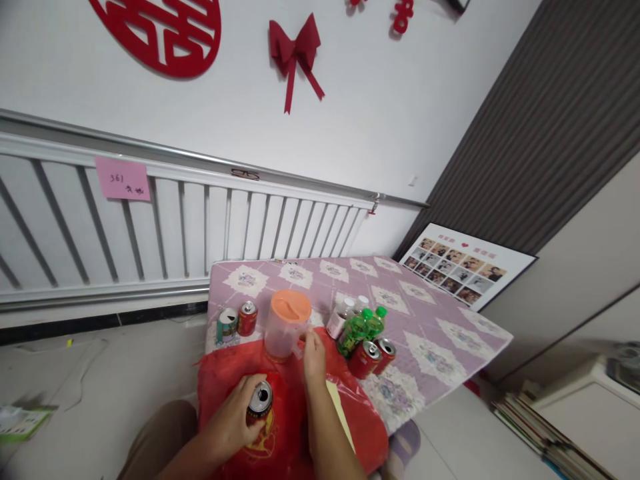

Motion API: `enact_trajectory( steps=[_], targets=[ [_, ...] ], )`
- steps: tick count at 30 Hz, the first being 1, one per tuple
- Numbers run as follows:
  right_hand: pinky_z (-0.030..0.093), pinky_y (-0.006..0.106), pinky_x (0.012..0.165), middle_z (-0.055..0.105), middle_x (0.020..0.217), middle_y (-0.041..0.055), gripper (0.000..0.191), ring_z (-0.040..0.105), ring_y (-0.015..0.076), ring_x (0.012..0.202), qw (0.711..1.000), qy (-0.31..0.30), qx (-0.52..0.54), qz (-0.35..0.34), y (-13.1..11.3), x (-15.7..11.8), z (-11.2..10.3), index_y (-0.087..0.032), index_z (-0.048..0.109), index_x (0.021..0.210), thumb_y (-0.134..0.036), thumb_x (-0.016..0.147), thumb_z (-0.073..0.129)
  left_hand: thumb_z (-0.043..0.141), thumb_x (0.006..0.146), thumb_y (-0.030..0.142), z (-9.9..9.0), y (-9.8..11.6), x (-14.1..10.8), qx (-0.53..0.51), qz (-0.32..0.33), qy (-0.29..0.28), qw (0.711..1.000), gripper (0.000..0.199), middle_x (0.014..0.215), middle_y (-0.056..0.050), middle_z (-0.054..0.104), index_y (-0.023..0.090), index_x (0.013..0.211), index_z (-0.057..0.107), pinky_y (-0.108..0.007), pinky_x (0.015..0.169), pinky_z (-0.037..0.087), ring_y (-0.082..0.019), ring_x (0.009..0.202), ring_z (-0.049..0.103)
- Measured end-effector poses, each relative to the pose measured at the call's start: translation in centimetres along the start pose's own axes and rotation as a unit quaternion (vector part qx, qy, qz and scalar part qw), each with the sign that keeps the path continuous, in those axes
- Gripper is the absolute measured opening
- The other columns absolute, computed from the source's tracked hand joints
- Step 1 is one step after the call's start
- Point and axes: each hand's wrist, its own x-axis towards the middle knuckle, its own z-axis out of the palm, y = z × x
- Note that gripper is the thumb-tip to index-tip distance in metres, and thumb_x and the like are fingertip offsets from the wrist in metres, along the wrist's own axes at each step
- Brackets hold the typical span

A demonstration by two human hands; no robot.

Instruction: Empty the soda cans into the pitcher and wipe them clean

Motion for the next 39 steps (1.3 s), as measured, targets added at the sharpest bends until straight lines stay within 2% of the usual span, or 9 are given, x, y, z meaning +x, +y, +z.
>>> enact_trajectory(
  steps=[7, 11, 14, 16, 19, 26, 30, 34, 39],
  targets=[
    [0.044, 0.042, 0.103, 0.061, 0.13, 0.0176, 0.053, 0.058, 0.0284, 0.119, 0.996, 0.052, -0.024, 0.071, 3.5, -4.6, -3.1, -0.013, 0.059, 0.124, -0.047, 0.087, 0.04, 0.062, 0.063, 0.005, 0.1, -0.4, -0.2, -0.003, 0.007, 0.006, 1.0, 0.071, 0.128, -0.011, 0.058, 0.022, 0.13, 0.046, -0.041, 0.108, 0.042, -0.026, 0.121, 0.054],
    [0.035, 0.057, 0.106, 0.06, 0.129, 0.0216, 0.053, 0.049, 0.0403, 0.126, 0.991, 0.017, -0.091, 0.098, 5.7, -8.7, -4.5, -0.014, 0.066, 0.119, -0.041, 0.075, 0.056, 0.063, 0.062, 0.006, 0.0, -0.6, -0.2, -0.003, 0.003, 0.0, 1.0, 0.072, 0.13, -0.011, 0.057, 0.021, 0.131, 0.046, -0.041, 0.11, 0.04, -0.026, 0.123, 0.053],
    [0.039, 0.063, 0.097, 0.047, 0.146, 0.0174, 0.058, 0.041, 0.0428, 0.134, 0.967, -0.069, -0.201, 0.144, 6.6, -11.0, -4.5, -0.024, 0.058, 0.132, -0.04, 0.075, 0.058, 0.065, 0.062, 0.007, 0.0, -0.7, -0.2, 0.0, -0.002, -0.005, 1.0, 0.073, 0.132, -0.013, 0.056, 0.019, 0.132, 0.046, -0.043, 0.112, 0.039, -0.028, 0.125, 0.052],
    [0.041, 0.062, 0.095, 0.037, 0.154, 0.0134, 0.064, 0.037, 0.0403, 0.137, 0.944, -0.11, -0.267, 0.157, 6.7, -11.9, -4.2, -0.03, 0.048, 0.141, -0.04, 0.078, 0.057, 0.065, 0.062, 0.007, 0.0, -0.8, -0.2, 0.0, -0.002, 0.001, 1.0, 0.073, 0.132, -0.013, 0.056, 0.018, 0.132, 0.046, -0.044, 0.111, 0.039, -0.029, 0.125, 0.052],
    [0.045, 0.057, 0.093, 0.035, 0.155, 0.014, 0.064, 0.042, 0.0388, 0.134, 0.938, -0.106, -0.301, 0.139, 7.0, -12.4, -3.7, -0.029, 0.043, 0.145, -0.035, 0.082, 0.054, 0.064, 0.062, 0.006, 0.1, -0.9, -0.3, -0.003, 0.006, 0.01, 1.0, 0.073, 0.132, -0.013, 0.056, 0.019, 0.131, 0.047, -0.044, 0.111, 0.04, -0.028, 0.125, 0.053],
    [0.046, 0.04, 0.101, 0.063, 0.127, 0.012, 0.052, 0.059, 0.0262, 0.12, 0.979, -0.056, -0.187, 0.066, 8.9, -10.9, -5.2, -0.021, 0.059, 0.13, -0.017, 0.081, 0.042, 0.065, 0.061, 0.006, 0.0, -1.0, -0.2, -0.001, 0.012, 0.004, 1.0, 0.074, 0.132, -0.013, 0.057, 0.02, 0.132, 0.046, -0.046, 0.113, 0.038, -0.028, 0.125, 0.053],
    [0.044, 0.037, 0.105, 0.063, 0.128, 0.0101, 0.049, 0.057, 0.0238, 0.122, 0.989, -0.039, -0.141, 0.018, 6.3, -10.1, -6.4, -0.02, 0.06, 0.129, -0.02, 0.083, 0.041, 0.065, 0.062, 0.007, 0.1, -1.1, -0.2, -0.003, 0.012, 0.005, 1.0, 0.073, 0.131, -0.013, 0.057, 0.02, 0.131, 0.047, -0.046, 0.112, 0.039, -0.028, 0.124, 0.053],
    [0.044, 0.038, 0.104, 0.062, 0.129, 0.01, 0.047, 0.056, 0.0235, 0.122, 0.991, -0.049, -0.074, -0.1, -0.1, -9.5, -6.3, -0.022, 0.061, 0.127, -0.016, 0.084, 0.044, 0.064, 0.06, 0.006, 0.0, -1.2, -0.2, -0.001, 0.016, 0.006, 1.0, 0.074, 0.132, -0.013, 0.056, 0.019, 0.132, 0.047, -0.045, 0.113, 0.038, -0.029, 0.125, 0.052],
    [0.042, 0.039, 0.104, 0.058, 0.136, 0.0075, 0.057, 0.053, 0.0251, 0.123, 0.975, -0.123, -0.095, -0.159, -6.9, -8.6, -4.8, -0.027, 0.062, 0.127, -0.004, 0.077, 0.048, 0.063, 0.062, 0.008, 0.1, -1.3, -0.1, 0.009, 0.027, 0.0, 1.0, 0.07, 0.127, -0.011, 0.059, 0.02, 0.129, 0.047, -0.046, 0.108, 0.042, -0.029, 0.12, 0.055]
  ],
)
